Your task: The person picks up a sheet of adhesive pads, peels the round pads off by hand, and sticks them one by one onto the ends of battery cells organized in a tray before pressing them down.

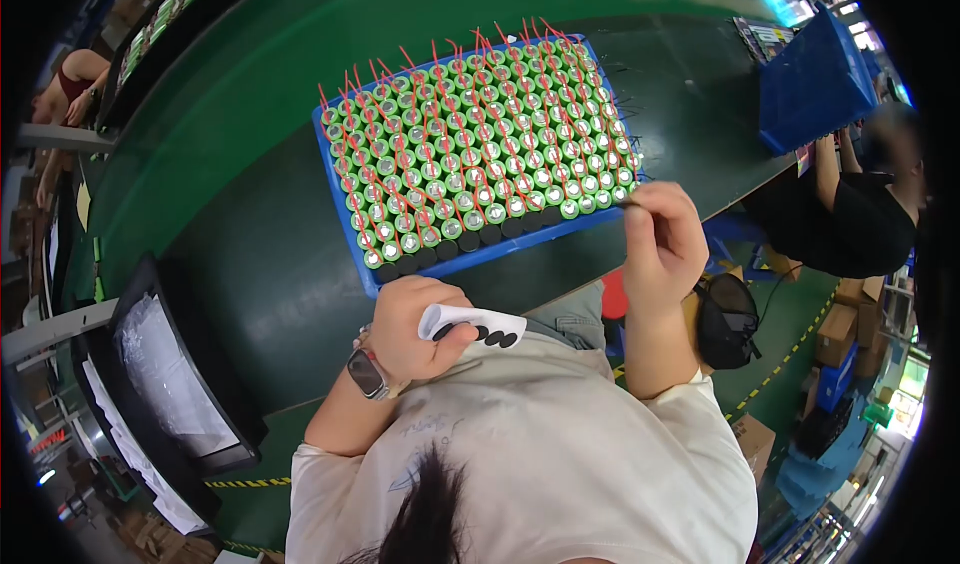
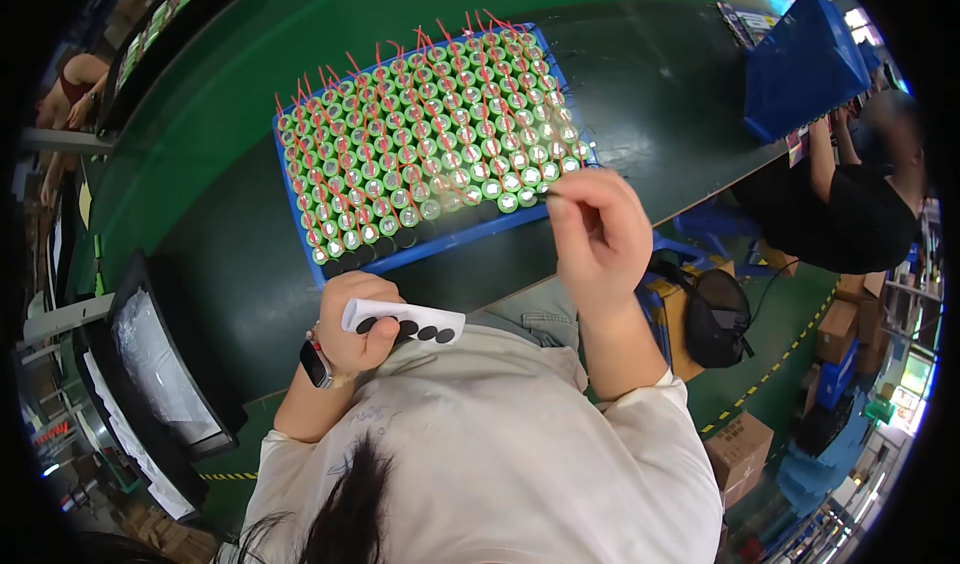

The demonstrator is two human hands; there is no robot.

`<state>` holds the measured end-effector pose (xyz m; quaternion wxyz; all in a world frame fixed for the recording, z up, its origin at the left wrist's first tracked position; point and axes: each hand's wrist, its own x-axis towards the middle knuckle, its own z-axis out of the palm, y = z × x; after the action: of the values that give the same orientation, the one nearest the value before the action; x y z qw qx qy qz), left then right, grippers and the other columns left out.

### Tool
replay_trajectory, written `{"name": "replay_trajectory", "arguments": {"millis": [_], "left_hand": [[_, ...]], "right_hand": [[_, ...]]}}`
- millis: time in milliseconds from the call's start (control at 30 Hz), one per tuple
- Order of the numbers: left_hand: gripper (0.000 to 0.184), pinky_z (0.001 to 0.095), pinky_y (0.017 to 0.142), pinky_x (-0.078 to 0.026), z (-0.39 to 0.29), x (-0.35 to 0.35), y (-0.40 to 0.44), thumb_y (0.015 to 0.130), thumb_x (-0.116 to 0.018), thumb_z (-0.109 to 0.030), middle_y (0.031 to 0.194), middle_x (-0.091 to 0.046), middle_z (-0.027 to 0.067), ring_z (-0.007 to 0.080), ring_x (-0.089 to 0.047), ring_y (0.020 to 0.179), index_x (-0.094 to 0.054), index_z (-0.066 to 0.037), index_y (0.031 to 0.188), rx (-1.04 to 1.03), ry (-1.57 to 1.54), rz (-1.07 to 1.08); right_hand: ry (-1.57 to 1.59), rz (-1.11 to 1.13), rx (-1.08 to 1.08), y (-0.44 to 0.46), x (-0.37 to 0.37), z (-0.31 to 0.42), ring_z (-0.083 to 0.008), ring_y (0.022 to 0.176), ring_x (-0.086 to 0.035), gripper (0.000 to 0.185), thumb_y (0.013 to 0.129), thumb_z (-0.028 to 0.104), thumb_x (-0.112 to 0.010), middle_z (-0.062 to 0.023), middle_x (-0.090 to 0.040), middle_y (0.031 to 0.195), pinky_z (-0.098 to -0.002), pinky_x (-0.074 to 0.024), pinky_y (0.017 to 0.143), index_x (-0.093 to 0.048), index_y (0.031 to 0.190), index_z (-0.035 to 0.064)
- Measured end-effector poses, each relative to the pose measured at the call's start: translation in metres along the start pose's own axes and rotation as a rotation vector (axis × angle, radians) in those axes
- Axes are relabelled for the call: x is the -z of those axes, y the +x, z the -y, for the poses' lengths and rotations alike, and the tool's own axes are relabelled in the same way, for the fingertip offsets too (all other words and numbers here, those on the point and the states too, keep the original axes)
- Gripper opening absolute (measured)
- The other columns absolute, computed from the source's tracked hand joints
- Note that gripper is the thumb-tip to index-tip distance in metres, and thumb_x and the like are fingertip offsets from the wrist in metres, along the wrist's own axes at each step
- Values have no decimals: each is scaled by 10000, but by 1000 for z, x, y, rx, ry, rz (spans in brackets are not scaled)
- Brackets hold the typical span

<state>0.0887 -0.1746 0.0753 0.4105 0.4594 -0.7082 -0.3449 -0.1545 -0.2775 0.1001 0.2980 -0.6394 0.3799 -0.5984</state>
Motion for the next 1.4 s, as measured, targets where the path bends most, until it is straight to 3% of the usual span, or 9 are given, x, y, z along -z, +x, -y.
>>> {"name": "replay_trajectory", "arguments": {"millis": [33, 100, 200, 367, 633, 967, 1233, 1267, 1400], "left_hand": [[273, 353, 530, -446, 0, 0, 0, 796, -733, -331, 674, -620, 76, 284, -575, 567, -661, -69, 770, -5, 12, 1], [279, 351, 531, -447, 0, 0, 0, 797, -731, -337, 677, -622, 74, 283, -575, 567, -659, -69, 765, -7, 25, 4], [283, 349, 534, -449, -2, 0, 1, 797, -730, -340, 681, -625, 70, 280, -576, 567, -657, -69, 760, -11, 24, -18], [273, 345, 535, -454, -1, 2, 1, 798, -730, -329, 688, -626, 67, 274, -578, 568, -657, -68, 764, -28, 37, -6], [272, 346, 518, -436, -3, 1, 4, 819, -700, -326, 696, -599, 56, 268, -566, 576, -645, -68, 752, -57, 33, -7], [298, 356, 501, -416, -2, 1, 5, 860, -649, -350, 673, -563, 52, 268, -535, 556, -633, -79, 737, -100, 51, -9], [293, 373, 515, -421, -3, 1, 5, 865, -642, -336, 681, -571, 73, 295, -546, 568, -636, -71, 741, -66, 13, -7], [269, 381, 528, -427, -5, 3, 6, 865, -634, -310, 681, -575, 85, 310, -551, 575, -638, -70, 745, -82, 43, 17], [275, 384, 550, -447, -8, 0, 6, 911, -556, -286, 695, -608, 96, 316, -577, 597, -697, -60, 844, -62, 93, -25]], "right_hand": [[-3, -3, 1, 7, 4, 2, -146, 724, -587, 106, 835, -67, -637, -73, -646, 839, -236, -436, 615, -686, 888, 11], [-314, 338, -24, 16, 9, 6, -129, 703, -584, 129, 821, -62, -654, -64, -650, 832, -239, -440, 599, -704, 915, 10], [-315, 459, -49, 13, 8, 0, -119, 683, -582, 152, 809, -60, -664, -64, -654, 823, -240, -437, 582, -713, 936, 10], [-306, 427, -127, 11, 6, 3, -147, 669, -597, 161, 804, -33, -686, -69, -663, 820, -250, -454, 561, -726, 945, 32], [-544, 406, 175, 9, 1, -2, -203, 709, -644, 171, 742, -21, -724, -69, -667, 818, -293, -504, 598, -721, 895, 55], [-591, 361, 85, 6, -7, 2, -147, 578, -572, 149, 735, -15, -729, -42, -655, 795, -254, -436, 484, -711, 860, 64], [-553, 375, 14, 5, -8, -2, -193, 641, -580, 338, 731, 1, -741, -45, -615, 777, -302, -465, 572, -615, 1038, 69], [-597, 372, 104, 9, -6, -3, -236, 729, -597, 379, 716, 2, -749, -66, -623, 842, -333, -479, 632, -611, 1062, 75], [-528, 380, 288, 1, 0, 3, -280, 844, -609, 359, 722, 86, -767, -77, -639, 919, -395, -481, 728, -654, 1062, 119]]}}
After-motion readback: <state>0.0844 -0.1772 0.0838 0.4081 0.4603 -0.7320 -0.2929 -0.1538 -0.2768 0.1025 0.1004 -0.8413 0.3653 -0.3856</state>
